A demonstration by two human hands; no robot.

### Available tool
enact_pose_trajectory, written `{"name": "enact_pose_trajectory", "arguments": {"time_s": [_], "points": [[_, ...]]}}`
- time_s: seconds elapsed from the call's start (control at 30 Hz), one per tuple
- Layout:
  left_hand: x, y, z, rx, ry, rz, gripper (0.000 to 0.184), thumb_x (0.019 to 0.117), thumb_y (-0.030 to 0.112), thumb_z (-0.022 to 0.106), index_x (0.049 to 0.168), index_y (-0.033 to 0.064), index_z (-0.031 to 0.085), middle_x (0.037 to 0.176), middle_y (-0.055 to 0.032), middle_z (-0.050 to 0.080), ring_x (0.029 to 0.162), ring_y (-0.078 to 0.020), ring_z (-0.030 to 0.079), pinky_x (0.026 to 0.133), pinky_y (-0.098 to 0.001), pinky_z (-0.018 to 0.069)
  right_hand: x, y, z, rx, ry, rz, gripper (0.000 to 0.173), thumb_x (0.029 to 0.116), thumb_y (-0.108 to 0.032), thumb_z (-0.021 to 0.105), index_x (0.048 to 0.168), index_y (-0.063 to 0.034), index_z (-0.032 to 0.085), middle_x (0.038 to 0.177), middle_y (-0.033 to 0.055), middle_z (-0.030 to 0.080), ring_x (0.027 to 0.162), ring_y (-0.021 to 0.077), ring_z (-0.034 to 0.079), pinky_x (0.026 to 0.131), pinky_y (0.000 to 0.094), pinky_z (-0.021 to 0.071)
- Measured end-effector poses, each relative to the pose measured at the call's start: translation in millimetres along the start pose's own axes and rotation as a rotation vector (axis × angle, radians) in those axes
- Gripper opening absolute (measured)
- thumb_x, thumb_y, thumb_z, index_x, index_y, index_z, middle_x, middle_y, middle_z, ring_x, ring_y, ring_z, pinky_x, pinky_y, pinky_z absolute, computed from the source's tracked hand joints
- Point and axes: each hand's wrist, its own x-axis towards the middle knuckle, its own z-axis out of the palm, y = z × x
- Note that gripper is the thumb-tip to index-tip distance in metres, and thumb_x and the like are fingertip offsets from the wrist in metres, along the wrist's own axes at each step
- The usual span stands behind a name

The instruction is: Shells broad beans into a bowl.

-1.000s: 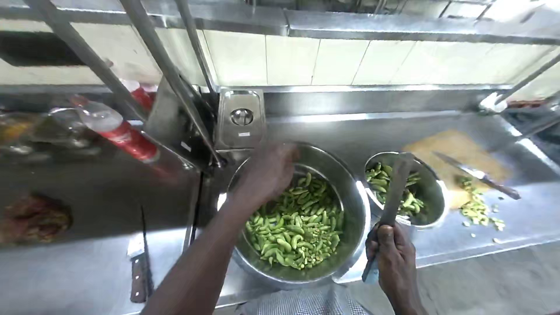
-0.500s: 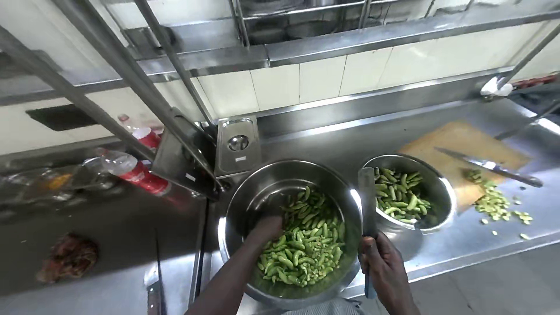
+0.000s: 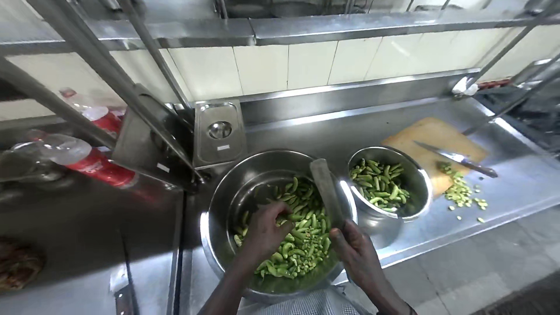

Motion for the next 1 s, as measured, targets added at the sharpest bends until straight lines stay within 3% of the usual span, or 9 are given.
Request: {"name": "enact_pose_trajectory", "arguments": {"time_s": [0.2,0.33,0.43,0.6,0.7,0.8,0.83,0.9,1.0], "points": [[-20,12,-1,-0.105,-0.001,0.167,0.019,0.0915,0.025,0.074,0.11,0.0221,0.075,0.114,0.0073,0.07,0.113,-0.0089,0.063,0.098,-0.0385,0.0539,10,-11,10,-0.162,-0.054,-0.021,0.037,0.0912,-0.048,0.071,0.101,-0.0135,0.065,0.072,-0.0035,0.063,0.061,0.0091,0.06,0.056,0.0302,0.0531],[-25,16,3,-0.166,-0.029,0.288,0.017,0.0918,0.022,0.072,0.108,0.0213,0.077,0.114,0.0078,0.07,0.113,-0.0066,0.063,0.097,-0.0318,0.055,11,-18,12,-0.179,-0.081,-0.05,0.04,0.0829,-0.05,0.08,0.098,-0.0155,0.066,0.072,-0.0053,0.063,0.061,0.0068,0.061,0.056,0.0279,0.0542],[-24,16,7,-0.213,-0.019,0.318,0.014,0.09,0.017,0.074,0.103,0.0192,0.077,0.11,0.0072,0.071,0.11,-0.006,0.064,0.095,-0.0287,0.0568,10,-19,14,-0.176,-0.102,-0.072,0.035,0.0872,-0.047,0.077,0.095,-0.0153,0.065,0.067,-0.0052,0.061,0.057,0.006,0.058,0.053,0.026,0.0511],[-27,17,16,-0.227,0.121,0.327,0.014,0.0865,0.018,0.076,0.1,0.0198,0.077,0.108,0.0074,0.071,0.106,-0.0047,0.066,0.092,-0.0268,0.0584,8,-15,16,-0.182,-0.123,-0.092,0.042,0.0935,-0.056,0.066,0.085,-0.0154,0.065,0.06,-0.0069,0.051,0.05,0.0036,0.046,0.047,0.0227,0.0411],[-26,17,19,-0.385,0.191,0.218,0.018,0.0865,0.011,0.077,0.103,0.0172,0.074,0.108,0.0034,0.07,0.097,-0.0091,0.068,0.085,-0.0286,0.0605,5,-12,18,-0.118,-0.102,-0.141,0.048,0.0949,-0.061,0.061,0.085,-0.0145,0.064,0.059,-0.0064,0.049,0.048,0.0034,0.045,0.045,0.0221,0.0403],[-26,20,13,-0.856,0.142,0.011,0.024,0.0893,-0.003,0.07,0.11,0.009,0.071,0.101,-0.0082,0.07,0.083,-0.0181,0.069,0.075,-0.0313,0.0613,5,-10,15,-0.075,-0.072,-0.153,0.058,0.101,-0.068,0.04,0.084,-0.0162,0.061,0.058,-0.0046,0.046,0.046,0.0059,0.044,0.043,0.0254,0.0415],[-26,18,11,-1.027,0.097,-0.044,0.024,0.0916,-0.005,0.065,0.113,0.007,0.07,0.102,-0.0128,0.069,0.084,-0.0216,0.069,0.076,-0.0353,0.0618,6,-10,15,-0.08,-0.057,-0.155,0.055,0.1033,-0.063,0.04,0.086,-0.0161,0.062,0.059,-0.0042,0.047,0.047,0.0067,0.046,0.044,0.0261,0.0426],[-27,17,10,-1.24,0.037,-0.153,0.022,0.0942,-0.002,0.062,0.113,0.006,0.069,0.104,-0.0163,0.068,0.086,-0.0246,0.07,0.079,-0.04,0.0619,5,-10,15,-0.12,-0.043,-0.161,0.041,0.1018,-0.054,0.055,0.097,-0.0145,0.064,0.066,-0.0049,0.056,0.055,0.0061,0.054,0.051,0.026,0.0489],[-30,18,11,-1.329,0.005,-0.259,0.019,0.0956,-0.001,0.061,0.112,0.0053,0.067,0.102,-0.0148,0.066,0.081,-0.0201,0.067,0.078,-0.0363,0.0602,3,-12,18,-0.156,-0.04,-0.172,0.044,0.0864,-0.052,0.076,0.102,-0.0124,0.064,0.074,-0.0061,0.063,0.061,0.0036,0.06,0.056,0.0244,0.0549]]}}
